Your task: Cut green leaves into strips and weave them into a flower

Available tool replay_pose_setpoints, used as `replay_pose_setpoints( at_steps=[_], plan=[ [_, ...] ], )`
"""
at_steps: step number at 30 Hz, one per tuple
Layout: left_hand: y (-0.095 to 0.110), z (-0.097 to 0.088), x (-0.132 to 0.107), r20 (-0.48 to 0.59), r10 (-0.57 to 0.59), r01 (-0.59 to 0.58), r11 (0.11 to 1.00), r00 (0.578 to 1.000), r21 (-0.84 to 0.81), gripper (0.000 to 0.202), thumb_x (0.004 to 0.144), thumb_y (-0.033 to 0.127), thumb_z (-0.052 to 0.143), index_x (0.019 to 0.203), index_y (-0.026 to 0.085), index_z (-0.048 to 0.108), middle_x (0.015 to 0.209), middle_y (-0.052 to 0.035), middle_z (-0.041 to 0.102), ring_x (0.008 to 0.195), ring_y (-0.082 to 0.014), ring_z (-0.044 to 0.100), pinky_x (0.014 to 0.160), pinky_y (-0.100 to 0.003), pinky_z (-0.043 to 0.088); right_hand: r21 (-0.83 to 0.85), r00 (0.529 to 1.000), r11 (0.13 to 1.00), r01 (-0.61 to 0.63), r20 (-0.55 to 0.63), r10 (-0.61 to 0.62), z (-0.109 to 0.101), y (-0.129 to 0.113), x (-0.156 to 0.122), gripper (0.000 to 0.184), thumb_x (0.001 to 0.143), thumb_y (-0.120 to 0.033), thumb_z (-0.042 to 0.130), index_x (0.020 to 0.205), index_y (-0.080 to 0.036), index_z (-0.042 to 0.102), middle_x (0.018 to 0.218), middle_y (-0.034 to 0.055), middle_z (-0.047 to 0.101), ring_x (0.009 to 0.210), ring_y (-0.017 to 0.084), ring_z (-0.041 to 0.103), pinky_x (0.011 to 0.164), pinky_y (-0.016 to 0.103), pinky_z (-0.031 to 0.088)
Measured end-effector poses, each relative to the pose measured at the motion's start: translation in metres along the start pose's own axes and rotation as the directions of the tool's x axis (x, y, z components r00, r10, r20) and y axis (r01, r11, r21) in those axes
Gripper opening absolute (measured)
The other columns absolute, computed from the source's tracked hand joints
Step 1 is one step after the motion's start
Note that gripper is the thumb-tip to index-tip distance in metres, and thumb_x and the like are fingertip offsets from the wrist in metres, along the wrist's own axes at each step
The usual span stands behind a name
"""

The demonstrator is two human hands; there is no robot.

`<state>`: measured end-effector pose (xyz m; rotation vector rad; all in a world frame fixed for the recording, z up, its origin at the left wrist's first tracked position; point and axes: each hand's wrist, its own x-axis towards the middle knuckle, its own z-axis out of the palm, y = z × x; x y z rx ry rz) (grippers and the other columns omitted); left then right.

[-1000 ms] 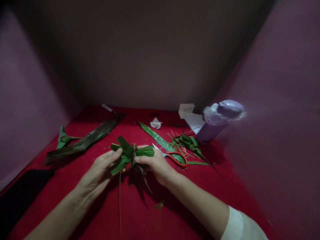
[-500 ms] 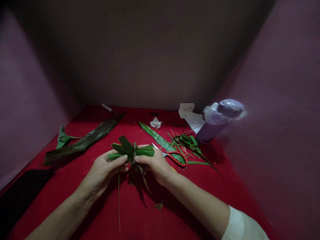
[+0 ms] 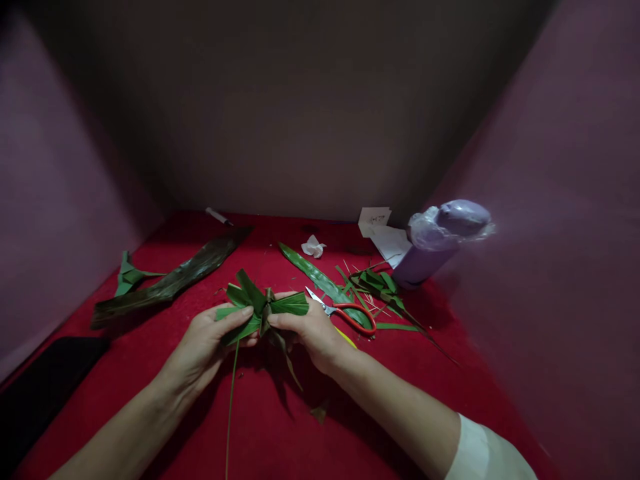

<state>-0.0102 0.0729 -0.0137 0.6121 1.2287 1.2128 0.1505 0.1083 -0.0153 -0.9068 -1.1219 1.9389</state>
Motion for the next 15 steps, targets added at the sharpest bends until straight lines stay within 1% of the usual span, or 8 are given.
replay_pose_setpoints(
  at_steps=[4,9,12,15],
  plan=[
    [0.0002,0.0005,-0.0005,0.007,-0.011,0.011,1.000,1.000,0.000,0.016,0.069,0.023,0.070,0.077,0.010,0.064,0.064,-0.0046,0.066,0.053,-0.0115,0.059,0.051,-0.023,0.053,0.021,1.000,0.999,-0.027,0.011,0.026,-0.0028,0.0035,0.0007,0.020,0.064,-0.025,0.071,0.081,-0.017,0.064,0.066,-0.0004,0.063,0.058,0.014,0.056,0.059,0.028,0.045],
    [0.0021,0.0012,-0.0036,0.023,0.005,-0.005,1.000,1.000,0.010,0.024,0.068,0.021,0.070,0.089,0.013,0.062,0.069,-0.0039,0.067,0.057,-0.0132,0.061,0.050,-0.024,0.053,0.027,0.998,0.998,-0.057,0.011,0.057,-0.0040,0.0058,0.0020,0.017,0.066,-0.023,0.069,0.080,-0.015,0.063,0.067,0.0002,0.062,0.056,0.012,0.055,0.053,0.024,0.041],
    [0.0046,0.0022,-0.0058,0.027,0.002,-0.002,1.000,1.000,0.030,0.027,0.068,0.026,0.071,0.092,0.015,0.064,0.074,-0.0047,0.069,0.060,-0.0141,0.062,0.045,-0.022,0.051,0.031,0.998,0.998,-0.054,0.022,0.054,-0.0033,0.0064,0.0023,0.017,0.066,-0.021,0.068,0.081,-0.014,0.063,0.070,0.0009,0.063,0.055,0.011,0.053,0.052,0.023,0.040],
    [0.0057,0.0038,-0.0064,-0.001,0.003,-0.003,0.999,1.000,0.045,0.029,0.066,0.032,0.073,0.089,0.015,0.067,0.071,-0.0048,0.069,0.059,-0.0145,0.063,0.042,-0.019,0.049,0.023,0.998,0.999,-0.043,0.036,0.043,-0.0028,0.0078,0.0022,0.017,0.067,-0.020,0.068,0.083,-0.015,0.064,0.070,-0.0003,0.061,0.054,0.009,0.051,0.051,0.022,0.040]
  ],
)
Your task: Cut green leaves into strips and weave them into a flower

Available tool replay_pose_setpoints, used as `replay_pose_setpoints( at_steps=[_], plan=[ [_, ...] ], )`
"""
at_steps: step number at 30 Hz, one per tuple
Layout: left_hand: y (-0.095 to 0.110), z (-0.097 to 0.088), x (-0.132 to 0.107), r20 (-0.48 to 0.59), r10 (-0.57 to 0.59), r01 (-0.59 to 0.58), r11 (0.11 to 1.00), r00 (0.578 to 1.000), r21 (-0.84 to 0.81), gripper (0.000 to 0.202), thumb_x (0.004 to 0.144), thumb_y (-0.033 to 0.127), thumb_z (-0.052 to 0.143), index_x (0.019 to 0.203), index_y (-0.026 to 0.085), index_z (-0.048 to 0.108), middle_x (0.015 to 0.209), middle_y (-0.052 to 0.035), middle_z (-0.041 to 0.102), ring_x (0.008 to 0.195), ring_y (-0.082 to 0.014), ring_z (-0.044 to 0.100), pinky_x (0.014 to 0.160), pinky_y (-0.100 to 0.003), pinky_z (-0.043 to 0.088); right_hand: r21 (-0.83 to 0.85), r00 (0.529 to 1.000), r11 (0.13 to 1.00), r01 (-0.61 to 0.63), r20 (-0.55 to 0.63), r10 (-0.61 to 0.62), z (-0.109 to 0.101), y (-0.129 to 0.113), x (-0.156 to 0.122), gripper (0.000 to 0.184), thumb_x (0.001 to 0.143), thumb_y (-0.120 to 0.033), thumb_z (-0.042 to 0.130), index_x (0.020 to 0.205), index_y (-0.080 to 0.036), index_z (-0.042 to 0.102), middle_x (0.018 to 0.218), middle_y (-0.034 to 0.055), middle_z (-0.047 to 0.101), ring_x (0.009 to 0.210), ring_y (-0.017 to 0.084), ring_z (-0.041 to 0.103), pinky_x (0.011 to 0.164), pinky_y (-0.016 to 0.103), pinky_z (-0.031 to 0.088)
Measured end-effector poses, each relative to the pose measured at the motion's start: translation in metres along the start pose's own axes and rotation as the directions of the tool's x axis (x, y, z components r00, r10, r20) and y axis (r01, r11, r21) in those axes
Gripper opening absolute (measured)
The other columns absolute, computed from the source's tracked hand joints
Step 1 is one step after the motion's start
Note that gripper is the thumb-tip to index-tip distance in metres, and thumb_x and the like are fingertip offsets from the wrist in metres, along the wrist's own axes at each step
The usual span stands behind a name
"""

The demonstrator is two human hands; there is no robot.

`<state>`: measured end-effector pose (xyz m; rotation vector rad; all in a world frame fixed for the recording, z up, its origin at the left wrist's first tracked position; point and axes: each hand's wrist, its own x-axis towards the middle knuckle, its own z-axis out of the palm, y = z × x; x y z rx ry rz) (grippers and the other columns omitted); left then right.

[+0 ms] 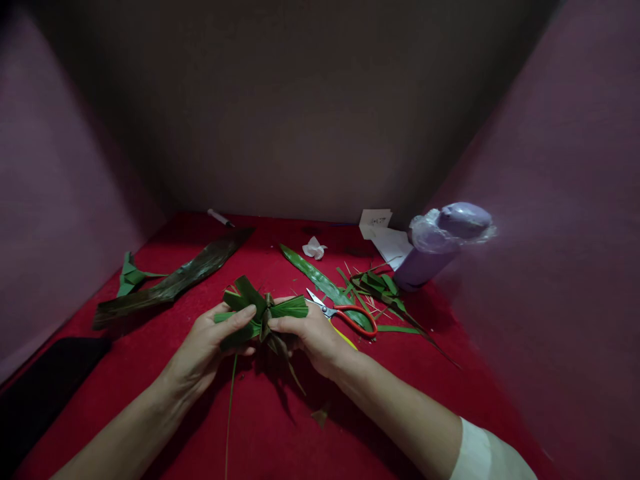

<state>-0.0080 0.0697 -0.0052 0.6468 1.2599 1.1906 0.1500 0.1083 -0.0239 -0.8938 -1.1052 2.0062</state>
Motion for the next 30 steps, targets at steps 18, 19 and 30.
replay_pose_setpoints(
  at_steps=[18,19,30],
  plan=[
    [-0.012,0.000,0.008,-0.004,-0.040,0.038,0.967,0.999,-0.250,0.013,0.069,0.022,0.071,0.070,0.009,0.069,0.058,-0.0031,0.065,0.050,-0.0113,0.059,0.046,-0.020,0.050,0.070,0.998,0.997,0.032,0.047,-0.035,0.002,-0.001,-0.003,0.027,0.069,-0.018,0.069,0.096,-0.020,0.065,0.078,-0.0007,0.066,0.066,0.013,0.061,0.067,0.027,0.048],
    [-0.011,0.000,0.009,0.013,-0.060,0.061,0.965,0.998,-0.254,0.013,0.070,0.022,0.070,0.071,0.009,0.069,0.059,-0.0040,0.066,0.050,-0.0118,0.060,0.046,-0.020,0.050,0.083,0.998,0.996,0.023,0.055,-0.028,0.002,-0.002,-0.003,0.029,0.069,-0.018,0.069,0.098,-0.020,0.065,0.079,-0.0002,0.067,0.067,0.013,0.061,0.067,0.027,0.048],
    [-0.008,0.002,0.006,0.121,-0.217,0.248,0.879,0.969,-0.408,0.013,0.075,0.017,0.063,0.083,0.011,0.072,0.071,-0.0075,0.073,0.052,-0.0112,0.062,0.046,-0.019,0.052,0.110,0.997,0.993,0.043,0.052,-0.049,-0.002,-0.001,0.000,0.038,0.065,-0.016,0.070,0.102,-0.021,0.064,0.084,0.0010,0.068,0.072,0.015,0.062,0.073,0.029,0.047]
  ],
)
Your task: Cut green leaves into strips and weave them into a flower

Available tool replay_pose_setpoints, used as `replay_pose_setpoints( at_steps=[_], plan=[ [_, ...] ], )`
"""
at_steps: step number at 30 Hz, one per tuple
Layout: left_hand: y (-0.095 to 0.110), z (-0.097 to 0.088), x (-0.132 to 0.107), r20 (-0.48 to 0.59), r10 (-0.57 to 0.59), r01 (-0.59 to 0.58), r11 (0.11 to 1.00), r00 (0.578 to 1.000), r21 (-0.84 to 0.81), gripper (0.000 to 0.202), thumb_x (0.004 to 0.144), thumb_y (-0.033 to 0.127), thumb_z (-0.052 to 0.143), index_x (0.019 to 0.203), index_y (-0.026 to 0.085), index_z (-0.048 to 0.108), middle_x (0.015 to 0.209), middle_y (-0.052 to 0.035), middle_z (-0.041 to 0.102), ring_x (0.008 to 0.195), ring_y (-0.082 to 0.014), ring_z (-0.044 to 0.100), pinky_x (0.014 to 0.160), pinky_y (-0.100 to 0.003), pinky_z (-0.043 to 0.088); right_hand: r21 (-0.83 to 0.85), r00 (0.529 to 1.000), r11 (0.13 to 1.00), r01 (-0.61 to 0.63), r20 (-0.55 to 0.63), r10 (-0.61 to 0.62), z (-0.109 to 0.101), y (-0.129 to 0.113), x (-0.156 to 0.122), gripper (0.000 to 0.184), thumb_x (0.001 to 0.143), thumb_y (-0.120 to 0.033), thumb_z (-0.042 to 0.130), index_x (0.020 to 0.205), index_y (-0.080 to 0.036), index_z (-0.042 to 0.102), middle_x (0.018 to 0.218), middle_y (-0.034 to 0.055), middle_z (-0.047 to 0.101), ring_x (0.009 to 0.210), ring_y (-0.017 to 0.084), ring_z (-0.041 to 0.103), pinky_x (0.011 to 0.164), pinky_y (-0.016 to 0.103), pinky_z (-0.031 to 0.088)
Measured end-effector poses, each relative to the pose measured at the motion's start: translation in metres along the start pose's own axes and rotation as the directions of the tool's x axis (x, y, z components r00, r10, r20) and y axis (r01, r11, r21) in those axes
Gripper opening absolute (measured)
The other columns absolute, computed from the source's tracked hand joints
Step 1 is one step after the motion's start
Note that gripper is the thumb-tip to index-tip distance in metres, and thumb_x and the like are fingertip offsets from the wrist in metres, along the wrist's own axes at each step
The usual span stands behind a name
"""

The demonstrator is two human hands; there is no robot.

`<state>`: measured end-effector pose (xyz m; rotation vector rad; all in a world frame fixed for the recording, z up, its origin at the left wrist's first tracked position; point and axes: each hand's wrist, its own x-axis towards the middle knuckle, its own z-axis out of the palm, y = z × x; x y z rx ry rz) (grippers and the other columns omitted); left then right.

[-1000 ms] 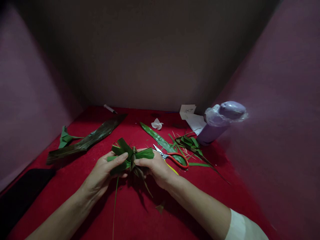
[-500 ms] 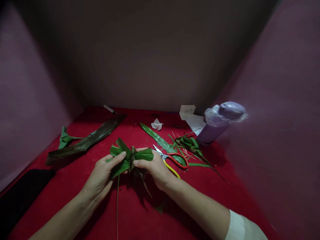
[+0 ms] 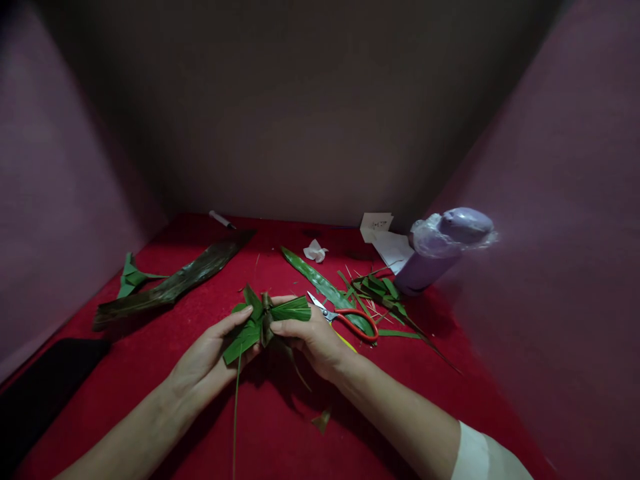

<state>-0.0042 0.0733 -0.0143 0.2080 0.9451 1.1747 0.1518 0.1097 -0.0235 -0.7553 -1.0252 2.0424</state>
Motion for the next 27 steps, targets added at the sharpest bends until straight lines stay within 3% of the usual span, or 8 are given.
replay_pose_setpoints(
  at_steps=[11,15,17,19,20,21,24,27],
  plan=[
    [-0.001,0.001,-0.003,-0.007,0.178,-0.177,0.981,0.984,0.076,0.013,0.074,0.022,0.067,0.076,0.009,0.069,0.068,-0.0065,0.071,0.054,-0.0109,0.061,0.051,-0.020,0.051,-0.032,0.999,0.999,0.020,0.036,-0.019,0.000,-0.002,0.001,0.034,0.070,-0.019,0.069,0.103,-0.019,0.063,0.085,0.0015,0.067,0.075,0.016,0.062,0.078,0.032,0.047],
    [0.005,0.001,-0.001,-0.065,0.236,-0.235,0.972,0.970,0.028,0.008,0.073,0.015,0.067,0.068,0.008,0.068,0.062,-0.0056,0.070,0.054,-0.0116,0.062,0.058,-0.021,0.052,-0.290,0.993,0.953,0.093,-0.044,-0.110,0.001,-0.006,0.001,0.030,0.074,-0.031,0.067,0.100,-0.018,0.060,0.085,0.0036,0.065,0.074,0.017,0.061,0.075,0.034,0.048],
    [0.009,-0.001,0.000,-0.096,0.279,-0.279,0.960,0.955,0.016,0.007,0.072,0.013,0.067,0.067,0.009,0.067,0.062,-0.0047,0.070,0.055,-0.0120,0.063,0.060,-0.021,0.053,-0.538,0.935,0.817,0.207,-0.138,-0.328,0.005,-0.011,-0.005,0.032,0.078,-0.034,0.063,0.107,-0.020,0.057,0.098,0.0063,0.063,0.087,0.020,0.059,0.081,0.037,0.046],
    [0.010,-0.003,0.000,-0.101,0.317,-0.318,0.948,0.943,0.003,0.005,0.072,0.014,0.067,0.068,0.010,0.067,0.064,-0.0042,0.070,0.059,-0.0126,0.064,0.063,-0.022,0.053,-0.787,0.768,0.540,0.298,-0.137,-0.625,0.012,-0.015,-0.016,0.034,0.079,-0.030,0.063,0.111,-0.024,0.055,0.110,0.0073,0.059,0.103,0.022,0.054,0.090,0.038,0.040],
    [0.011,-0.003,0.000,-0.103,0.331,-0.333,0.943,0.938,0.000,0.005,0.071,0.014,0.067,0.069,0.010,0.067,0.065,-0.0044,0.070,0.061,-0.0131,0.065,0.064,-0.023,0.053,-0.855,0.702,0.391,0.340,-0.046,-0.711,0.016,-0.016,-0.024,0.032,0.080,-0.026,0.062,0.111,-0.024,0.055,0.111,0.0077,0.058,0.105,0.023,0.052,0.091,0.039,0.039],
    [0.011,-0.003,0.000,-0.104,0.343,-0.345,0.939,0.934,-0.002,0.005,0.070,0.015,0.068,0.069,0.010,0.067,0.066,-0.0049,0.071,0.061,-0.0134,0.065,0.064,-0.023,0.053,-0.881,0.660,0.261,0.394,0.073,-0.748,0.021,-0.016,-0.031,0.025,0.081,-0.022,0.060,0.105,-0.024,0.057,0.104,0.0073,0.061,0.099,0.023,0.054,0.085,0.038,0.041],
    [0.010,-0.003,-0.002,-0.116,0.371,-0.373,0.928,0.921,0.000,0.006,0.068,0.015,0.070,0.067,0.011,0.067,0.066,-0.0046,0.071,0.060,-0.0130,0.065,0.063,-0.023,0.053,-0.862,0.657,-0.002,0.506,0.387,-0.647,0.030,-0.013,-0.052,0.018,0.079,-0.014,0.060,0.094,-0.024,0.061,0.077,0.0043,0.065,0.072,0.019,0.058,0.069,0.034,0.042],
    [0.012,-0.004,-0.005,-0.130,0.387,-0.388,0.921,0.913,0.018,0.006,0.065,0.014,0.072,0.064,0.013,0.066,0.061,-0.0006,0.070,0.056,-0.0101,0.063,0.059,-0.019,0.051,-0.858,0.591,-0.146,0.492,0.453,-0.668,0.029,-0.014,-0.056,0.022,0.077,-0.015,0.062,0.097,-0.025,0.061,0.082,0.0055,0.065,0.073,0.020,0.058,0.069,0.035,0.041]
  ],
)
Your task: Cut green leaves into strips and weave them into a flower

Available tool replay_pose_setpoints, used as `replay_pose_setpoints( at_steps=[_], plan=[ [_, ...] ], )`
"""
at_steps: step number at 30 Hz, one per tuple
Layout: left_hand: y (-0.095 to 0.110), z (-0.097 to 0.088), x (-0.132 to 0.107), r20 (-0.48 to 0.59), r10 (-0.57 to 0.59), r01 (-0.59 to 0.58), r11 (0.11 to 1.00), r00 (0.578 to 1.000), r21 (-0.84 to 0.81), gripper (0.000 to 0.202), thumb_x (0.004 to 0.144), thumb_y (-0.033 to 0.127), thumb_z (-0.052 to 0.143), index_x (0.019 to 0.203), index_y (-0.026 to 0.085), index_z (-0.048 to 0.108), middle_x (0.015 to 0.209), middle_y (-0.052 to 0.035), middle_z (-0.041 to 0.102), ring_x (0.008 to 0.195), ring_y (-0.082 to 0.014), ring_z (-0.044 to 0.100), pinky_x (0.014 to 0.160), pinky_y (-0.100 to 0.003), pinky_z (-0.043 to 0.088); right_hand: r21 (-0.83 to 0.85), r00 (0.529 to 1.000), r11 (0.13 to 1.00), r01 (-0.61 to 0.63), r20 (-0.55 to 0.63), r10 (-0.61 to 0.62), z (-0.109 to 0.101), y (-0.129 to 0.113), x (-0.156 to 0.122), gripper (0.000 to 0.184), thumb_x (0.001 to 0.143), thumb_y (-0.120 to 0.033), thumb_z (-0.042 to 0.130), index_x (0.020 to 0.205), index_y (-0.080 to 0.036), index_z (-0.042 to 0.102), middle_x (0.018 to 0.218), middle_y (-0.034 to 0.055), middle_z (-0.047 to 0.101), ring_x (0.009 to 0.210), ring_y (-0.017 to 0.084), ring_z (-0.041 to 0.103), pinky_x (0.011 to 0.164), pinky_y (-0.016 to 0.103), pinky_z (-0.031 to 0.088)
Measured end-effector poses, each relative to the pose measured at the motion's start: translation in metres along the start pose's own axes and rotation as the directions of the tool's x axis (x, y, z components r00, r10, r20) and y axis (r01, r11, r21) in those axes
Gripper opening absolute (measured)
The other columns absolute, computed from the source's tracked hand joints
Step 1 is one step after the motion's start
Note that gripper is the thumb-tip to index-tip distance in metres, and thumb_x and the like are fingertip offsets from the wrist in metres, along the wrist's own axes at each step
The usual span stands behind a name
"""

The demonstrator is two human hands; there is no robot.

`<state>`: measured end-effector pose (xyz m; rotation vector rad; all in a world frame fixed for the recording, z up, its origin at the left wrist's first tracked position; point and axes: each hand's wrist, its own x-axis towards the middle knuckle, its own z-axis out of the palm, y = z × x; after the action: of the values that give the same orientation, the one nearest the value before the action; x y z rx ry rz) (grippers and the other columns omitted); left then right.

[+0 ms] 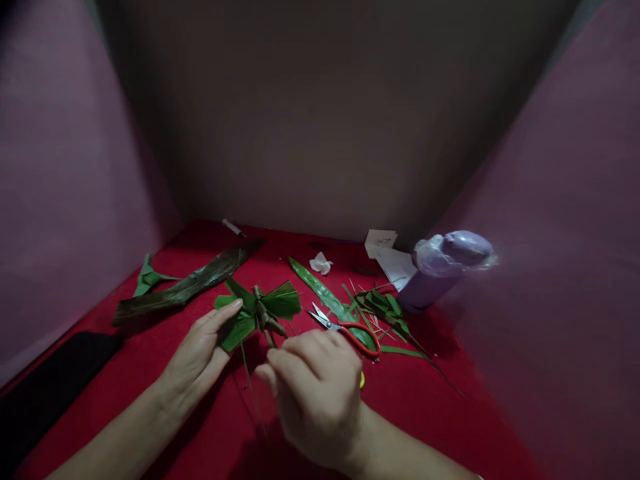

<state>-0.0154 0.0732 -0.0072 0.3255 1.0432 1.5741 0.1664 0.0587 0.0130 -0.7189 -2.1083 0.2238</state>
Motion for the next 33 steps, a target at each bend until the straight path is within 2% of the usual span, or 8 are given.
replay_pose_setpoints(
  at_steps=[4,7,9,11,16,22,30,33],
  plan=[
    [0.004,-0.002,-0.002,0.059,-0.036,0.032,0.997,0.998,0.075,0.008,0.063,0.016,0.074,0.064,0.011,0.068,0.059,-0.0017,0.070,0.051,-0.0093,0.061,0.054,-0.018,0.049,0.198,0.912,0.920,-0.338,-0.173,0.372,-0.001,0.028,0.017,0.024,0.080,-0.034,0.063,0.099,-0.022,0.058,0.097,0.0085,0.060,0.089,0.022,0.055,0.075,0.035,0.043],
    [0.003,0.000,-0.007,0.160,-0.109,0.085,0.985,0.981,0.149,0.012,0.062,0.018,0.075,0.065,0.008,0.069,0.062,-0.0073,0.071,0.053,-0.0126,0.062,0.055,-0.021,0.049,0.571,0.729,0.501,-0.650,0.283,0.623,0.001,0.050,0.030,0.046,0.084,-0.057,0.044,0.098,-0.016,0.061,0.093,0.0106,0.062,0.084,0.020,0.058,0.072,0.034,0.045],
    [0.001,0.001,-0.011,0.229,-0.164,0.117,0.971,0.960,0.206,0.015,0.063,0.021,0.075,0.067,0.008,0.070,0.064,-0.0093,0.071,0.055,-0.0145,0.063,0.055,-0.023,0.049,0.633,0.645,0.218,-0.743,0.590,0.485,0.002,0.057,0.032,0.057,0.079,-0.064,0.047,0.098,-0.013,0.064,0.096,0.0119,0.064,0.088,0.021,0.059,0.080,0.035,0.044],
    [-0.001,0.003,-0.014,0.275,-0.186,0.108,0.955,0.943,0.275,0.017,0.065,0.024,0.074,0.069,0.009,0.070,0.062,-0.0083,0.070,0.052,-0.0146,0.062,0.053,-0.024,0.049,0.621,0.615,0.115,-0.775,0.701,0.361,0.003,0.058,0.030,0.050,0.073,-0.057,0.061,0.097,-0.013,0.065,0.094,0.0095,0.065,0.088,0.020,0.060,0.082,0.034,0.043],
    [-0.006,0.005,-0.020,0.291,-0.046,-0.099,0.880,0.956,0.464,0.022,0.068,0.032,0.070,0.064,0.011,0.067,0.048,-0.0019,0.061,0.039,-0.0117,0.051,0.038,-0.022,0.041,0.576,0.565,0.093,-0.812,0.738,0.368,0.003,0.051,0.025,0.029,0.066,-0.030,0.076,0.088,-0.016,0.064,0.084,0.0022,0.065,0.075,0.013,0.059,0.074,0.027,0.044],
    [-0.010,0.001,-0.018,0.287,0.030,-0.198,0.792,0.958,0.578,0.024,0.070,0.035,0.068,0.065,0.011,0.066,0.047,-0.0012,0.058,0.038,-0.0110,0.048,0.036,-0.022,0.041,0.552,0.561,0.149,-0.821,0.727,0.395,0.010,0.052,0.023,0.025,0.064,-0.027,0.077,0.079,-0.016,0.061,0.073,-0.0013,0.063,0.067,0.011,0.058,0.067,0.024,0.044],
    [0.001,0.004,-0.020,0.312,-0.194,0.062,0.920,0.930,0.388,0.025,0.078,0.038,0.060,0.085,0.015,0.065,0.072,-0.0044,0.064,0.061,-0.0137,0.058,0.047,-0.022,0.049,0.606,0.585,0.125,-0.786,0.662,0.469,0.013,0.054,0.024,0.023,0.064,-0.028,0.075,0.075,-0.016,0.059,0.069,-0.0016,0.062,0.062,0.012,0.058,0.062,0.026,0.043],
    [0.001,0.002,-0.017,0.303,-0.245,0.136,0.930,0.921,0.341,0.019,0.075,0.032,0.066,0.079,0.013,0.063,0.067,-0.0031,0.061,0.054,-0.0100,0.054,0.042,-0.018,0.044,0.650,0.605,0.120,-0.750,0.603,0.519,0.013,0.057,0.024,0.022,0.064,-0.026,0.076,0.074,-0.017,0.057,0.067,-0.0028,0.060,0.060,0.010,0.056,0.059,0.023,0.041]
  ],
)
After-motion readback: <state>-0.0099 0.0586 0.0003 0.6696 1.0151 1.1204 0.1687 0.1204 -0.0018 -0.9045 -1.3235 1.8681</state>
